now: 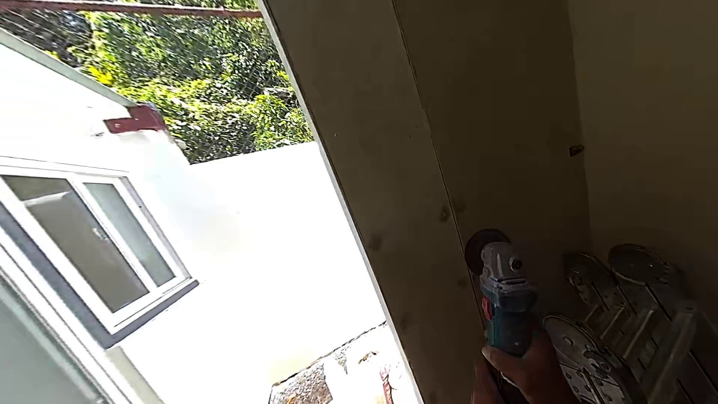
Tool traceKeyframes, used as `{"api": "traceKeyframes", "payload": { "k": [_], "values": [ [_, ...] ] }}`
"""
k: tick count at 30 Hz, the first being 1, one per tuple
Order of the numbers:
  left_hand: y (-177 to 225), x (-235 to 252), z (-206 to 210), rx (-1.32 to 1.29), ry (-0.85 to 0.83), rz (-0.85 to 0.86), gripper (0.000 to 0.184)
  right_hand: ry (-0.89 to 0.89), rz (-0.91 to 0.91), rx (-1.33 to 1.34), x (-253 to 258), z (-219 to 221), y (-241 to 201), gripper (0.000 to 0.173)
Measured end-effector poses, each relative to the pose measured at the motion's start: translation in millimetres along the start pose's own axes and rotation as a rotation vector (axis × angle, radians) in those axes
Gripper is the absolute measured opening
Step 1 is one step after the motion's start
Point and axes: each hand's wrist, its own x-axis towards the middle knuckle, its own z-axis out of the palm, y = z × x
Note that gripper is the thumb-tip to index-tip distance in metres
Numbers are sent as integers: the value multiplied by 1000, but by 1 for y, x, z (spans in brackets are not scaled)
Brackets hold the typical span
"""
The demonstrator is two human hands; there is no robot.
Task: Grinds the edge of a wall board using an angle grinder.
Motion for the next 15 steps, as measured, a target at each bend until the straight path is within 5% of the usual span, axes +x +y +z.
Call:
{"api": "traceKeyframes", "payload": {
  "k": [8,12,15],
  "values": [
    [126,133,-35,-320,15,138,127,-57,-134,-104,150,13,-97,69],
    [190,185,-43,-282,14,168,72,-109,-41,-224,195,10,-144,66],
    [198,210,-44,-248,-2,197,44,-57,-116,-302,236,14,-128,76]
  ]
}}
